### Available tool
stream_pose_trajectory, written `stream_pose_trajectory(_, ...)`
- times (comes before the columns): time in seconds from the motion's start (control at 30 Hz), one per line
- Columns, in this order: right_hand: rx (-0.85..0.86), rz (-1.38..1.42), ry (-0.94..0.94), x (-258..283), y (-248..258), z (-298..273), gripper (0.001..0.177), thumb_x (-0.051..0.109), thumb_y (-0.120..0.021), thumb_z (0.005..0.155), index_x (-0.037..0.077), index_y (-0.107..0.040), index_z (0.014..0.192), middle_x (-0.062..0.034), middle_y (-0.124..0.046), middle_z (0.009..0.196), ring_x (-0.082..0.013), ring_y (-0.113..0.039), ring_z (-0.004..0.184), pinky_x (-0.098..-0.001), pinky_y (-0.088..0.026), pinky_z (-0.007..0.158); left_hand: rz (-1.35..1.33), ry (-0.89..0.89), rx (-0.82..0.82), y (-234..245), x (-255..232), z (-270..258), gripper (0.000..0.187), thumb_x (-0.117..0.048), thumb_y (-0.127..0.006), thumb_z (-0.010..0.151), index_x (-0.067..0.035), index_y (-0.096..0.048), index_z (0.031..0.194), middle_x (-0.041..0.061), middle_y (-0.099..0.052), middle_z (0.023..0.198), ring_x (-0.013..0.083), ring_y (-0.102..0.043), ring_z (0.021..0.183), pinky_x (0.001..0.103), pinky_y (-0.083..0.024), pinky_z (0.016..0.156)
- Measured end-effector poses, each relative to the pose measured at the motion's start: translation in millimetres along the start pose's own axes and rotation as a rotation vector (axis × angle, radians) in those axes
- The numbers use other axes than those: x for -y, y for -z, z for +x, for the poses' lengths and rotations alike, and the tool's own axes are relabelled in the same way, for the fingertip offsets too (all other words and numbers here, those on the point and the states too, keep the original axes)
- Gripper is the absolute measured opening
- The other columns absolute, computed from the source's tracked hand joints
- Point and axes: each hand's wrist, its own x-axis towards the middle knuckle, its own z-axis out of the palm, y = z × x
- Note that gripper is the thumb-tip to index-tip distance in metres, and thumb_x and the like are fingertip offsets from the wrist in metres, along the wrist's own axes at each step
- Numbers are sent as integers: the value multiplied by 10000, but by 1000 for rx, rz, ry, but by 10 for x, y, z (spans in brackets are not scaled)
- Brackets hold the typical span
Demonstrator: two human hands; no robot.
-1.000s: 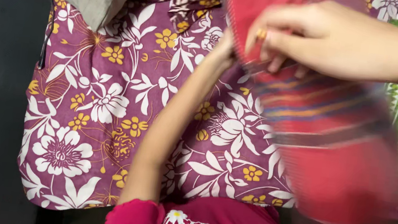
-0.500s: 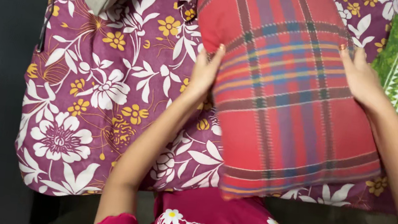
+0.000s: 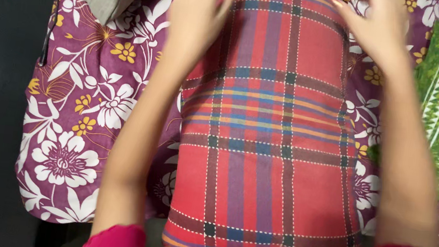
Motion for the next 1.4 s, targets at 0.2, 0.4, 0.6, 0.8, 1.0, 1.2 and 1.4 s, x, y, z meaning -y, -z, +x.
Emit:
stream_pose_trajectory(0.2,-115,181,-235,85,-1141,425,218,303,-744,1026,91,-761,1075,-121,-751,1007,-338,-696,936,-451,-527,815,231,54,-290,-1167,-241,533,273,-388,-705,793,-131,-750,873,69,-696,915,302,-639,852,483,-504,714)
stream_pose_trajectory(0.4,-318,80,-79,60,-1144,242,100,96,-622,1056,29,-695,1039,-173,-686,988,-380,-627,956,-484,-477,837,240,-53,-145,-1373,-177,444,185,-94,-603,911,-99,-656,1089,67,-653,1017,274,-620,982,418,-502,781)
stream_pose_trajectory(0.6,-358,250,-5,299,-905,-124,105,-60,-510,1008,-37,-593,1068,-215,-612,982,-392,-599,928,-477,-470,822,-64,-268,-126,-683,-426,137,179,-219,-619,1048,-55,-577,1103,93,-593,903,275,-583,839,413,-471,729)
stream_pose_trajectory(0.8,-284,290,234,811,-402,-455,102,-46,-590,852,20,-568,926,-118,-562,742,-302,-589,677,-417,-456,655,35,-476,-85,50,-602,-251,175,-251,-731,980,-145,-592,982,-2,-566,861,185,-587,758,351,-444,622)
stream_pose_trajectory(1.0,-334,118,287,963,-65,-471,172,30,-729,809,51,-596,917,-82,-540,690,-253,-574,612,-371,-459,583,183,-167,-357,168,-595,-181,262,-80,-676,920,-172,-680,1166,-7,-651,1025,174,-625,861,321,-489,672)
stream_pose_trajectory(1.2,-440,-247,15,1111,-8,-199,398,-75,-611,673,83,-728,1019,-115,-584,831,-269,-615,726,-389,-533,643,99,5,-304,-65,-469,-266,349,2,-662,900,-153,-679,1212,21,-656,1028,222,-654,918,361,-559,796)
stream_pose_trajectory(1.4,-435,119,-179,498,-451,-396,252,-166,-481,886,-20,-625,1033,-110,-642,953,-292,-671,883,-401,-526,777,-127,-145,-125,-136,-306,-342,368,-61,-750,772,-126,-674,1126,31,-695,937,218,-684,818,370,-535,708)
